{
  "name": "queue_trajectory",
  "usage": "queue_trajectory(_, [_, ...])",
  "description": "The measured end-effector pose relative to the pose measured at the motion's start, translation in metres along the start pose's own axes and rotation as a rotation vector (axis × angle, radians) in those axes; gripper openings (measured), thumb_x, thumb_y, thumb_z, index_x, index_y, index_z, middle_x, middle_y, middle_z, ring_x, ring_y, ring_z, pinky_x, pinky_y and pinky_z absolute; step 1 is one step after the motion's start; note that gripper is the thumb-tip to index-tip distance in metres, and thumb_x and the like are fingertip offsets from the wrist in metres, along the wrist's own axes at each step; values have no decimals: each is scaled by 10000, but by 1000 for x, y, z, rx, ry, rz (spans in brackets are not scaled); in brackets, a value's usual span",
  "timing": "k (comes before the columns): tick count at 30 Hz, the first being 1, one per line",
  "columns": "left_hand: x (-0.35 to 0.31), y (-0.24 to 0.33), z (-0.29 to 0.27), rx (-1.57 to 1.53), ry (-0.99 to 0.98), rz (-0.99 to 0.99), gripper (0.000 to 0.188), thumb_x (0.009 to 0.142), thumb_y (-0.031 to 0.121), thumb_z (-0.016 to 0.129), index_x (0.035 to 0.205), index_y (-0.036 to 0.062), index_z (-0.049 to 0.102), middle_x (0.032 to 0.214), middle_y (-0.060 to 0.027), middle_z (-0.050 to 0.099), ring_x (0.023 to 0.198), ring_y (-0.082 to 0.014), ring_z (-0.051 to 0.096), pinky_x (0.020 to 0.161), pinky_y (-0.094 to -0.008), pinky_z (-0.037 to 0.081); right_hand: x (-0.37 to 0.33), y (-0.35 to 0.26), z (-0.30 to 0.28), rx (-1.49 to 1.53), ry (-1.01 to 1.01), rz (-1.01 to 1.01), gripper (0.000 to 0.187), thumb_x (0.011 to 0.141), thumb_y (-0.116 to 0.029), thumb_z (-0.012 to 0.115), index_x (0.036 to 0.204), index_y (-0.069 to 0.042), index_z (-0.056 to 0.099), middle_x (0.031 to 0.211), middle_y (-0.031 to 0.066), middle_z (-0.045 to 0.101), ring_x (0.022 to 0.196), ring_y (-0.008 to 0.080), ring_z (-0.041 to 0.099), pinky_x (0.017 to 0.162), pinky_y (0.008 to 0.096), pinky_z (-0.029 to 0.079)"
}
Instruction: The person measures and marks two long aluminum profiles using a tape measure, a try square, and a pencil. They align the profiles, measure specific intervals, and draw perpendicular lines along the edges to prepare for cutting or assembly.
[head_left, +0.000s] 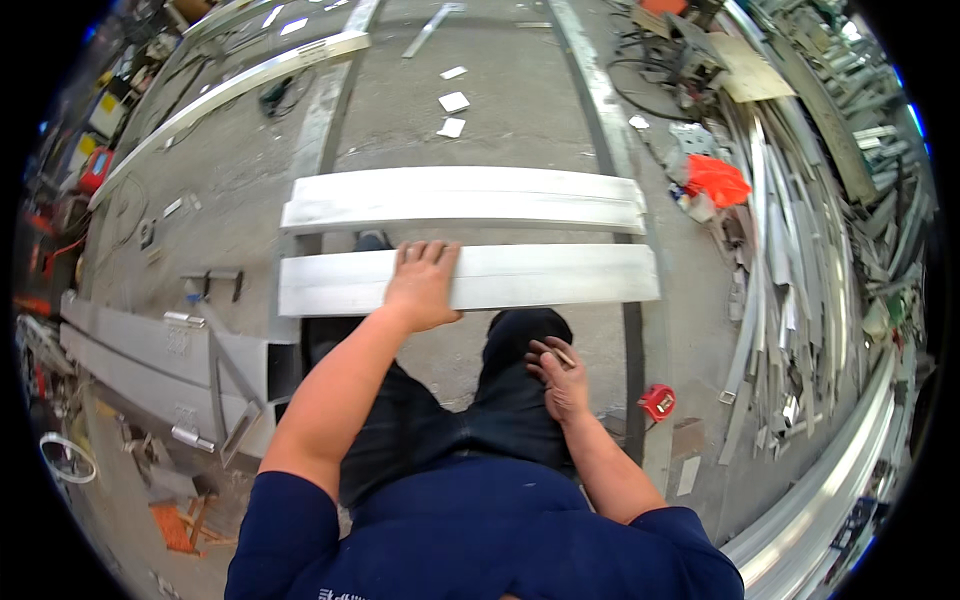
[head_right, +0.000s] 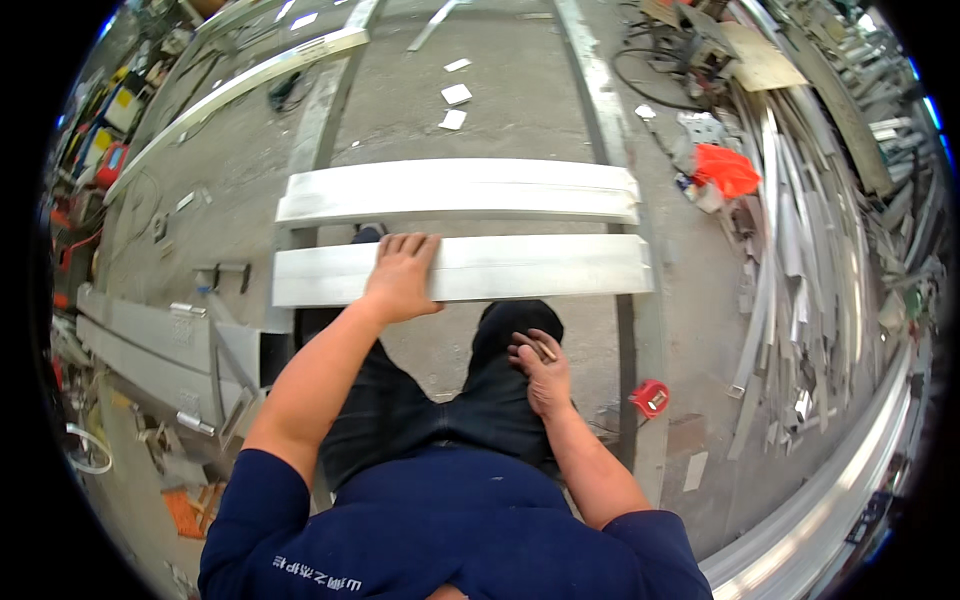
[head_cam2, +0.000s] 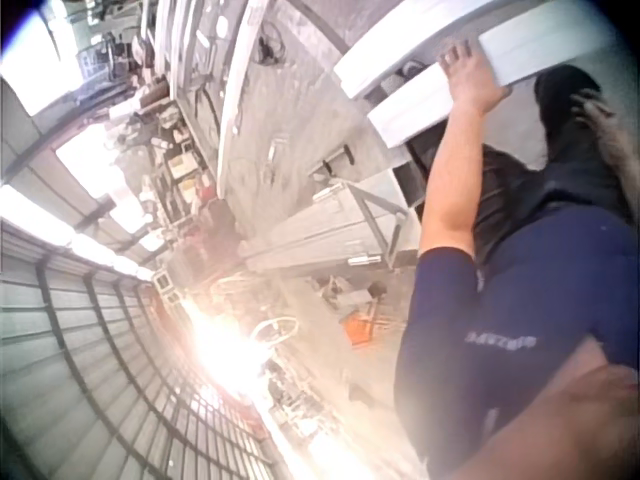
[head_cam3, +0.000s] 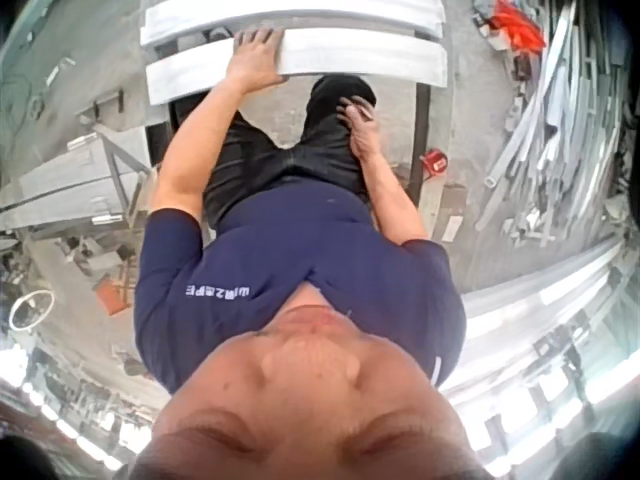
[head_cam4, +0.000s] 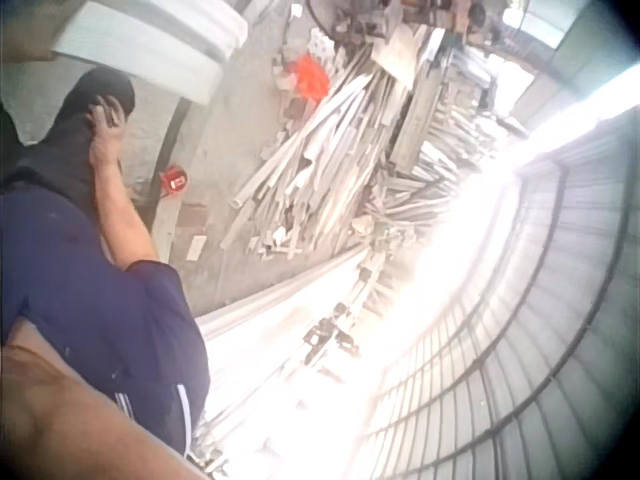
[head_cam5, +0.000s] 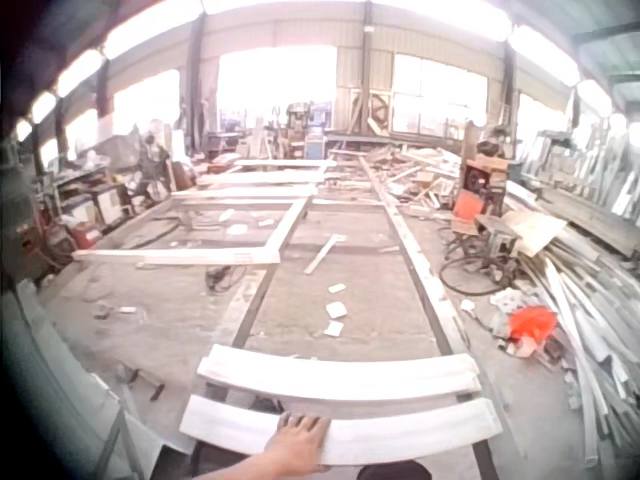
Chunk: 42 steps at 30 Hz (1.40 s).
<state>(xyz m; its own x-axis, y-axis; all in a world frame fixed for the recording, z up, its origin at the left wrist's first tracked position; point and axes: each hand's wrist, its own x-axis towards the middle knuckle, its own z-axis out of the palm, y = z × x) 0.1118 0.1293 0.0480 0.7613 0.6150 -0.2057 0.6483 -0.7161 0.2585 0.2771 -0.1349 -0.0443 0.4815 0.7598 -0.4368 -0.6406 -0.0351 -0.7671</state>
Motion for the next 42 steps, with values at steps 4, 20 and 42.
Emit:
queue_trajectory(4, [-6,7,3,3,9,21,1111,676,454,907,1573,56,387,1544,-179,452,1481,-385,359,1261,-546,209,-5,9,-2,-154,-35,-84,527,964,-120,764,1416,-2,521,1319,201,676,1096,257,705,926,356,596])
queue_trajectory(20, [-23,1,13,26,115,54,1063,801,528,823,1615,74,311,1584,-176,394,1526,-370,300,1294,-572,132,3,12,2,-269,-49,-109,494,978,-101,745,1399,27,520,1292,192,693,1085,245,709,896,346,599])
queue_trajectory(42, [-309,-95,-70,60,245,-626,448,836,260,825,1167,-1,670,1145,-180,664,1098,-372,609,944,-467,491,-8,8,19,-457,-52,-124,432,994,-81,705,1375,47,544,1254,177,717,1139,182,672,949,290,543])
